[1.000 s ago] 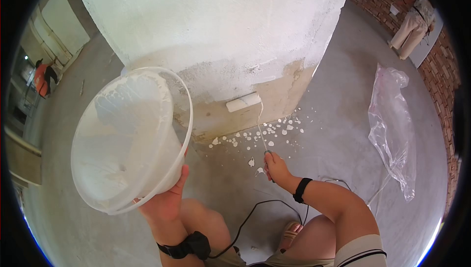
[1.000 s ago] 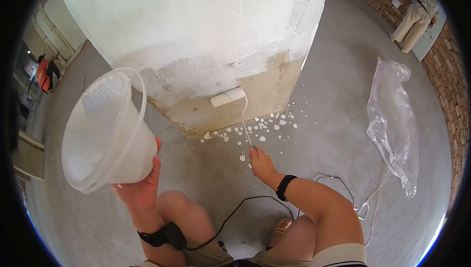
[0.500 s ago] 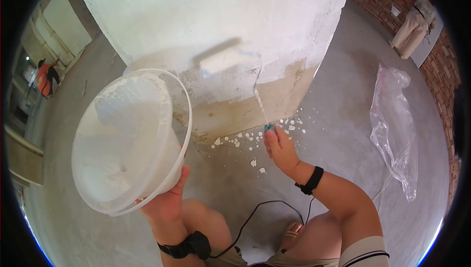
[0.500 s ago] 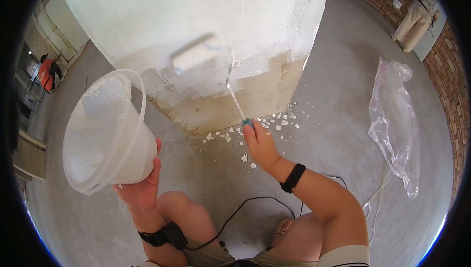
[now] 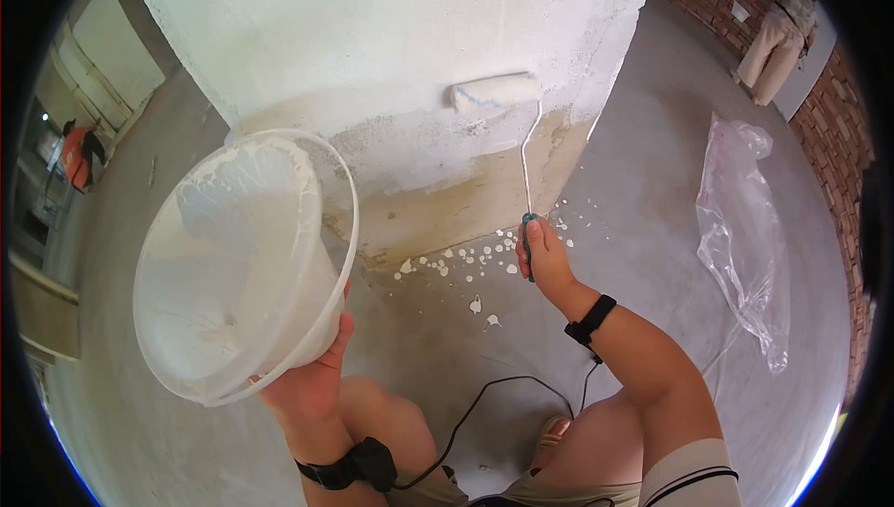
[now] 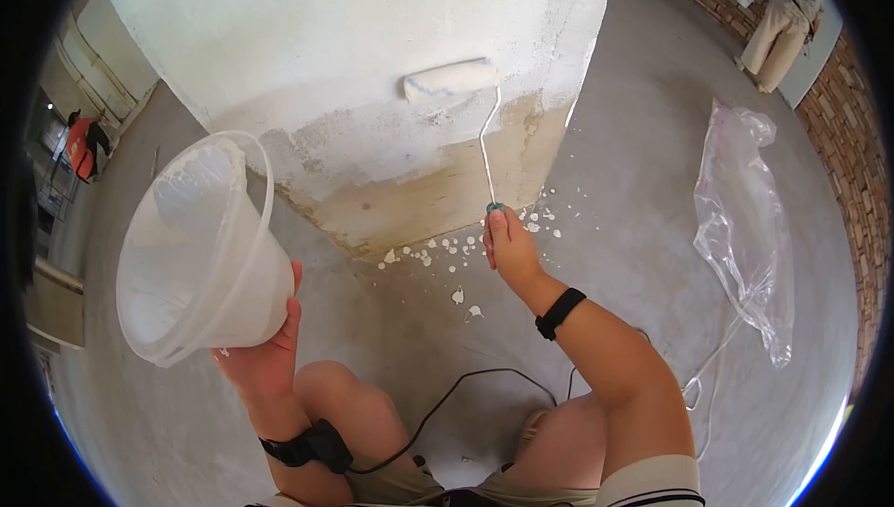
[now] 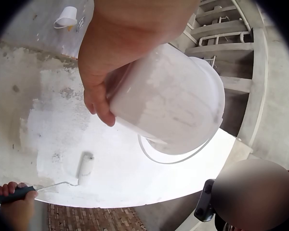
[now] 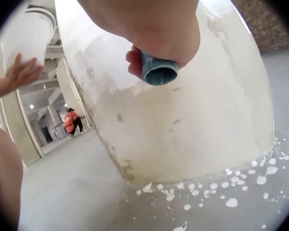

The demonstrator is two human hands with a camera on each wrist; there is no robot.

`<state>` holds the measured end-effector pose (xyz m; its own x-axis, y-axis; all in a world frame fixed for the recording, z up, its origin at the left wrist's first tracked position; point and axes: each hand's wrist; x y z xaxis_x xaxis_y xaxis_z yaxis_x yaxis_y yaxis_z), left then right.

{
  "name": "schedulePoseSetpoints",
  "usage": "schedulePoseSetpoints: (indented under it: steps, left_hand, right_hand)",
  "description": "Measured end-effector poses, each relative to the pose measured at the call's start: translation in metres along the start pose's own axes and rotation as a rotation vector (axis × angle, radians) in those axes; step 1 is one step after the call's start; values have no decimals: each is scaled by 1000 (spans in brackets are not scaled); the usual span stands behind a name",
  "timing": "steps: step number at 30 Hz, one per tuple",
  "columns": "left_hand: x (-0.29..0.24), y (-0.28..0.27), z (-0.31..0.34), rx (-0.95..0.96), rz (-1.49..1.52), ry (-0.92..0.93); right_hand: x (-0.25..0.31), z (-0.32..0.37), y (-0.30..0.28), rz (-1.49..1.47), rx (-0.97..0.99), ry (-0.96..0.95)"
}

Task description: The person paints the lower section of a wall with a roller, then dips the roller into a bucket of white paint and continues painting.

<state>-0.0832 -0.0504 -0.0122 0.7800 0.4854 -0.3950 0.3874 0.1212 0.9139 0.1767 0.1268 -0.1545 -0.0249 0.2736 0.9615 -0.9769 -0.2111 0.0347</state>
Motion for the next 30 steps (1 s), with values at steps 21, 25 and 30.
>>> schedulePoseSetpoints:
  steps: [21,25,30]
  left_hand:
    - [5,1,-3,-35,-13,-1]
    - [1,1,-3,-45,-10,19]
    - [4,3,2,-31,-12,-3]
  right_hand:
    - [-36,32,-46,535,-275,-24]
    - [32,18,-53,221,-244,-235]
    - [98,18,-35,-171,-115,-206]
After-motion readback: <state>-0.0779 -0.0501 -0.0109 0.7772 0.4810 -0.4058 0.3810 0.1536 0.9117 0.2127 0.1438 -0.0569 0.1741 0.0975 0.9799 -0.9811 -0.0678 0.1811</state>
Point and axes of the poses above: each hand's wrist, its own z-axis away from the middle knuckle, its own y-axis out of the palm, x = y × z, and after that the axes turned 13 degrees about y, right-handed
